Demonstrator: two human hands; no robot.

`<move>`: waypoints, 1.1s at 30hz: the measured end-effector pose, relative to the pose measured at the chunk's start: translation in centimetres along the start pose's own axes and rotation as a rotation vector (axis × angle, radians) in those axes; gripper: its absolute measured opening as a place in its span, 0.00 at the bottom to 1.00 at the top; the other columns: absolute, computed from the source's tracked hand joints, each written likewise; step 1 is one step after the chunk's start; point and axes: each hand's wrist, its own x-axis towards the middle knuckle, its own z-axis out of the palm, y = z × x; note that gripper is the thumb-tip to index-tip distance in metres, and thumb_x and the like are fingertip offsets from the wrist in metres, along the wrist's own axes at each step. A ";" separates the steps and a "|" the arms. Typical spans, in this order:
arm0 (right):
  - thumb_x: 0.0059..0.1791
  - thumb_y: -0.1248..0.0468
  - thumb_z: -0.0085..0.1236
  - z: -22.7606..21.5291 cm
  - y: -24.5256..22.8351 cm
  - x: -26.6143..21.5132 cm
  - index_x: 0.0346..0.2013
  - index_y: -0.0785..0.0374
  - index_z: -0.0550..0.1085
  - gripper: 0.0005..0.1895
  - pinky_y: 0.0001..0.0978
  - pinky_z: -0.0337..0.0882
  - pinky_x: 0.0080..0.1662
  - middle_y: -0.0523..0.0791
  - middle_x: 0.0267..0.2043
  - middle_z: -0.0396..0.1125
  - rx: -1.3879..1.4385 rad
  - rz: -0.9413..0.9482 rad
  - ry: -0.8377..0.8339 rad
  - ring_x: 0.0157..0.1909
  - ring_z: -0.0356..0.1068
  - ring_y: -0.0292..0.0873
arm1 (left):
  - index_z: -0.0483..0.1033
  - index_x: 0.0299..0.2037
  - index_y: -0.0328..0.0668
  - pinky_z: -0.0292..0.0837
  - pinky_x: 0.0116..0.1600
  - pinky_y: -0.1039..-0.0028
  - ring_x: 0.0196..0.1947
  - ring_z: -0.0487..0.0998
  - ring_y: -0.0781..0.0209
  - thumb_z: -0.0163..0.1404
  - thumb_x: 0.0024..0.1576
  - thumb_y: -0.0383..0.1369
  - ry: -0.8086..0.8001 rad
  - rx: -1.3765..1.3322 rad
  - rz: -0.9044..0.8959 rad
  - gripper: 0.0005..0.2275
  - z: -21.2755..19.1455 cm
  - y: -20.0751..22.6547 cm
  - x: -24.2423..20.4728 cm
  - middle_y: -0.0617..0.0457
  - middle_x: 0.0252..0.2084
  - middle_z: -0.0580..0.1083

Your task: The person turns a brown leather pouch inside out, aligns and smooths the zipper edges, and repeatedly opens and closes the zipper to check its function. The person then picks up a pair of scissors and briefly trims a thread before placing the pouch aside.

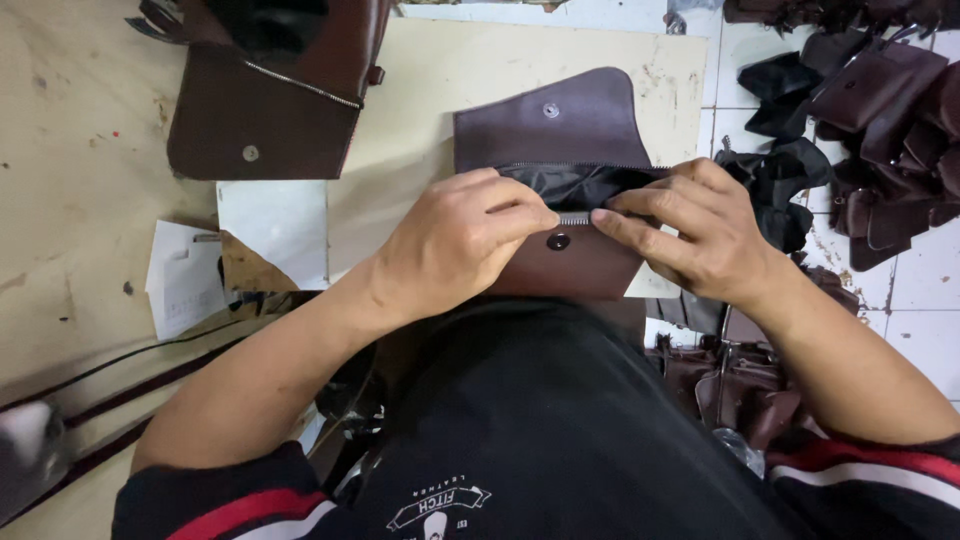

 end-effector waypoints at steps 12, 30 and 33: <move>0.58 0.71 0.56 -0.2 0.7 -1.0 0.55 0.66 0.75 0.11 0.39 0.57 0.44 0.51 0.47 0.74 -0.006 -0.005 -0.049 0.32 0.60 0.45 | 0.81 0.41 0.33 0.75 0.41 0.66 0.35 0.76 0.50 0.55 0.60 0.16 -0.025 -0.034 -0.027 0.06 -0.1 0.0 -0.3 0.46 0.41 0.78; 0.55 0.73 0.58 -1.2 -0.2 -1.1 0.44 0.70 0.76 0.03 0.41 0.60 0.49 0.54 0.46 0.74 0.119 0.063 -0.027 0.42 0.74 0.47 | 0.80 0.41 0.31 0.74 0.41 0.64 0.35 0.75 0.49 0.56 0.60 0.17 -0.051 -0.063 0.001 0.04 -0.7 1.0 -0.5 0.44 0.41 0.77; 0.56 0.73 0.56 -1.4 -0.4 -1.0 0.43 0.71 0.76 0.03 0.41 0.62 0.49 0.55 0.46 0.74 0.141 0.080 -0.009 0.42 0.75 0.48 | 0.80 0.40 0.30 0.75 0.40 0.66 0.35 0.77 0.49 0.59 0.58 0.15 -0.040 -0.050 0.015 0.05 -0.6 1.1 -0.6 0.43 0.41 0.77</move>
